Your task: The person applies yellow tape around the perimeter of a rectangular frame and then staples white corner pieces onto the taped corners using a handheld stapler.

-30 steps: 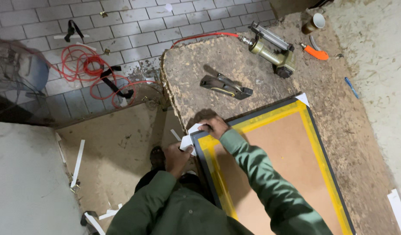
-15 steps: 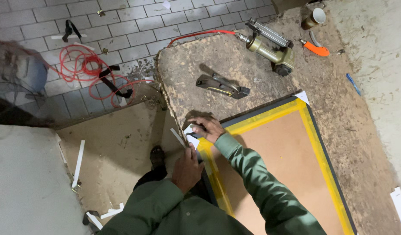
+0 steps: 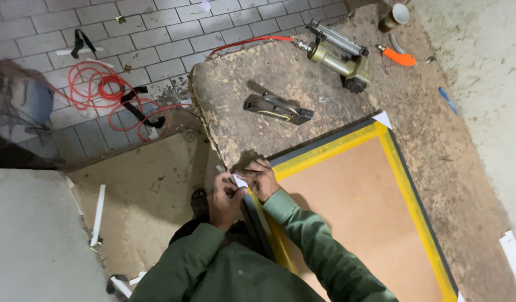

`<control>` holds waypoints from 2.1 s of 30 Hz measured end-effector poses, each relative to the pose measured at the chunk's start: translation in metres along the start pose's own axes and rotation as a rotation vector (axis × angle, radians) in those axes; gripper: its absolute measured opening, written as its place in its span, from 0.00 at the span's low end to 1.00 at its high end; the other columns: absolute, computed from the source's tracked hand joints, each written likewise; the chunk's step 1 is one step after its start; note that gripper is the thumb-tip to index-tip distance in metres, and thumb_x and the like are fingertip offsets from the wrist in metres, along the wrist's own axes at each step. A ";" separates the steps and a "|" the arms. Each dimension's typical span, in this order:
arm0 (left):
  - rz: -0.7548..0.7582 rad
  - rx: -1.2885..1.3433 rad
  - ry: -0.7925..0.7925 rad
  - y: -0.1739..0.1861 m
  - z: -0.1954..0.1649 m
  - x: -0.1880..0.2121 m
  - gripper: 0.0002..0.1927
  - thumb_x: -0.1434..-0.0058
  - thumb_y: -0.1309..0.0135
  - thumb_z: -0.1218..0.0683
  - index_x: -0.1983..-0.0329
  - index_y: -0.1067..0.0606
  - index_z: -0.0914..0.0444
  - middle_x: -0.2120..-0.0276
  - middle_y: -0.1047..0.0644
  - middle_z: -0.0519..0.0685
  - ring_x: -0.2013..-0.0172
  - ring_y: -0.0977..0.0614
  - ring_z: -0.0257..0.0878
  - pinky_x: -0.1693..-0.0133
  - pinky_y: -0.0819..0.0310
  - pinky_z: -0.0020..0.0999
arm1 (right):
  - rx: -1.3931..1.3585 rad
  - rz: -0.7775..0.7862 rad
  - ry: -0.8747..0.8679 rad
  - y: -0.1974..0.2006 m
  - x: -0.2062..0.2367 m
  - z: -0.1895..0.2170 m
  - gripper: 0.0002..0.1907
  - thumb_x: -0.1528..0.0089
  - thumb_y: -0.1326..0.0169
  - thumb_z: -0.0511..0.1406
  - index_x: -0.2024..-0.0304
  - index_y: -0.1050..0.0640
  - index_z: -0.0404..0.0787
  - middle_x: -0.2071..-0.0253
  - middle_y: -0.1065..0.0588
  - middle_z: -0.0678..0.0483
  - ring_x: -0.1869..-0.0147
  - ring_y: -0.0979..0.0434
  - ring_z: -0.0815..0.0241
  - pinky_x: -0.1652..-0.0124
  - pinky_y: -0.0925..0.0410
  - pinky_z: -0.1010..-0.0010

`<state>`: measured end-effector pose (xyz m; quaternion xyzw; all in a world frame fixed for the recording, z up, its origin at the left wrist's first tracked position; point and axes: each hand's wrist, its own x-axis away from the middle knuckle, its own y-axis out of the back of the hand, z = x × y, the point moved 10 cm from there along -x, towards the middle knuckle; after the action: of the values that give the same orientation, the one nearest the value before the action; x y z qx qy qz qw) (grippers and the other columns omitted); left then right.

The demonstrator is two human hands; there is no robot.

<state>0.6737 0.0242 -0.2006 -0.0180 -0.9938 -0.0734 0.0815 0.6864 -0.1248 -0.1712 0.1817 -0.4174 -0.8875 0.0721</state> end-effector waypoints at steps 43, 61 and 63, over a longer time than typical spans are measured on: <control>0.932 -1.067 -0.433 -0.107 -0.120 -0.093 0.20 0.44 0.42 0.46 0.56 0.24 0.65 0.59 0.19 0.63 0.56 0.18 0.61 0.55 0.24 0.56 | 0.207 -0.108 -0.067 0.008 0.060 0.027 0.23 0.37 0.39 0.47 0.47 0.17 0.39 0.34 0.25 0.54 0.22 0.37 0.52 0.24 0.50 0.52; 0.955 -1.358 -0.508 -0.031 -0.064 -0.041 0.28 0.44 0.44 0.33 0.73 0.19 0.62 0.75 0.20 0.58 0.71 0.16 0.56 0.64 0.22 0.52 | 0.114 -0.120 -0.091 0.017 0.057 0.030 0.22 0.39 0.36 0.43 0.47 0.18 0.40 0.34 0.26 0.53 0.22 0.38 0.50 0.24 0.51 0.48; 0.946 -1.339 -0.471 -0.031 -0.068 -0.042 0.27 0.44 0.44 0.33 0.73 0.19 0.62 0.75 0.19 0.58 0.70 0.16 0.56 0.63 0.22 0.52 | 0.110 -0.117 -0.090 0.016 0.058 0.030 0.22 0.39 0.36 0.44 0.47 0.17 0.39 0.34 0.26 0.52 0.22 0.37 0.50 0.24 0.51 0.49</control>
<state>0.7240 -0.0173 -0.1459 -0.4904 -0.6199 -0.5979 -0.1333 0.6212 -0.1298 -0.1563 0.1695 -0.4568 -0.8732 -0.0086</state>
